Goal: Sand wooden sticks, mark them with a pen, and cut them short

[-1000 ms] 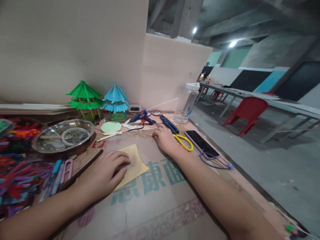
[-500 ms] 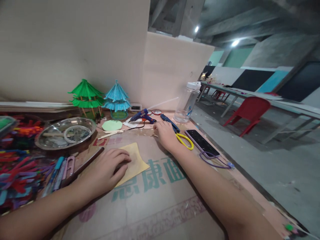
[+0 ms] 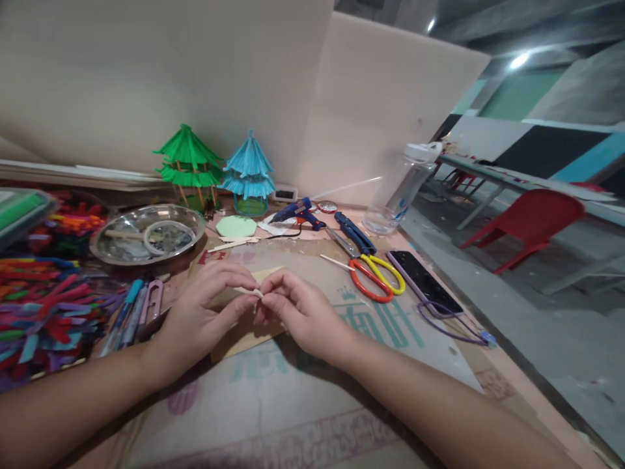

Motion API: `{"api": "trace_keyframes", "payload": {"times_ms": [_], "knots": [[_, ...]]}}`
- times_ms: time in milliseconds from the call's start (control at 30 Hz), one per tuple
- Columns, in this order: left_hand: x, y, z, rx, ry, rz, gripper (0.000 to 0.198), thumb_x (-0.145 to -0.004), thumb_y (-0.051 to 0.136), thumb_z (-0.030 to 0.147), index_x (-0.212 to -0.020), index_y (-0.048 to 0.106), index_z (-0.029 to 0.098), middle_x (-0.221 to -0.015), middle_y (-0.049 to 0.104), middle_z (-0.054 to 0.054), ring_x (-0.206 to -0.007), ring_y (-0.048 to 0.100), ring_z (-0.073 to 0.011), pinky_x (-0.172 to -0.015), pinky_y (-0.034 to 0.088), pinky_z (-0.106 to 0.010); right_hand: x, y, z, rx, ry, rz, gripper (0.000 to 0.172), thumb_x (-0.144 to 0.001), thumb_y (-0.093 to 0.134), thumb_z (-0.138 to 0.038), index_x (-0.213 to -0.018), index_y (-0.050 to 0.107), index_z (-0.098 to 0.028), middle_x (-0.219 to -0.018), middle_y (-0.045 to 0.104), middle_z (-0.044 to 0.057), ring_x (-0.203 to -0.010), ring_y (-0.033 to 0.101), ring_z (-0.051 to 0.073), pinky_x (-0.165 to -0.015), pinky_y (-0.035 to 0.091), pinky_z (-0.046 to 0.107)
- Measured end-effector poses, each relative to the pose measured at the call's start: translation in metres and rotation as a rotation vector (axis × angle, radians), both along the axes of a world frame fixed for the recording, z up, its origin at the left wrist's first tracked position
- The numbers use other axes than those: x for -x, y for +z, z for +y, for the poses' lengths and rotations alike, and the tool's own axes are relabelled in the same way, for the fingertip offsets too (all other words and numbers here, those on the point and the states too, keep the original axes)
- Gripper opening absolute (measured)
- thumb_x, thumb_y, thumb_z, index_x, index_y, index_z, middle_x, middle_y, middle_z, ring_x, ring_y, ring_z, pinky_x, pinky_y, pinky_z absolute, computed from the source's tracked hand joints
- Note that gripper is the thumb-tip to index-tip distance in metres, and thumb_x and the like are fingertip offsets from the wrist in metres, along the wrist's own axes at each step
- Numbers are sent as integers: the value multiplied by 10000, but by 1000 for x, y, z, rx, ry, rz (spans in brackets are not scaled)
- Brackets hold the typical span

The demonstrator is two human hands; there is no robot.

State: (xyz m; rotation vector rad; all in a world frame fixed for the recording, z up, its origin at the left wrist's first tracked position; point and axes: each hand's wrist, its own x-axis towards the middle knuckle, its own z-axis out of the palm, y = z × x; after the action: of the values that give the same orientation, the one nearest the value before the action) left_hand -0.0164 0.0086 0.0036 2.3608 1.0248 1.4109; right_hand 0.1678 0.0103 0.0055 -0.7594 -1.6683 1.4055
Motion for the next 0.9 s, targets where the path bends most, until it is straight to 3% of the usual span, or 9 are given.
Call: {"api": "trace_keyframes", "payload": {"times_ms": [167,467,600,700,800,900], "knots": [[-1,1,0,95,-2,-11,114,-924,571,293,-875,648,225,-920,670,-18,-905,598,-172,-843,468,-329,-2,1,2,149,52,31,378,-833,655,-558,-871,501,-215,-646,620,-37,-587,614,109,-602,522,263],[-3,5,-1,169,-24,-57,138,-923,528,260,-825,607,204,-843,649,-6,-840,592,-161,-799,454,-312,-3,2,5,185,38,53,378,-786,730,-493,-895,485,-226,-580,572,-78,-504,533,82,-502,420,208],[-1,2,8,239,74,-92,189,-930,491,301,-788,564,200,-816,606,-6,-821,570,-168,-795,443,-323,-10,8,12,77,-10,119,362,-773,733,-520,-904,592,-213,-734,635,-20,-592,575,99,-586,480,258],[-1,0,14,309,64,-27,261,-945,442,340,-752,549,199,-780,600,-10,-799,565,-179,-770,442,-335,-13,8,17,-9,-70,114,385,-795,689,-573,-932,634,-217,-837,668,18,-677,607,125,-665,512,296],[-3,-2,14,347,20,117,258,-936,458,343,-750,565,200,-814,631,-24,-856,580,-199,-796,445,-357,-15,10,17,-138,-204,-18,375,-859,602,-588,-840,613,-213,-723,618,-3,-650,580,130,-644,492,290],[-3,-3,11,269,-21,226,139,-898,516,273,-859,627,200,-919,676,-33,-940,597,-207,-870,448,-382,-22,14,16,-351,-307,-184,436,-912,511,-589,-704,557,-209,-622,540,-19,-591,521,122,-596,435,270]]}}
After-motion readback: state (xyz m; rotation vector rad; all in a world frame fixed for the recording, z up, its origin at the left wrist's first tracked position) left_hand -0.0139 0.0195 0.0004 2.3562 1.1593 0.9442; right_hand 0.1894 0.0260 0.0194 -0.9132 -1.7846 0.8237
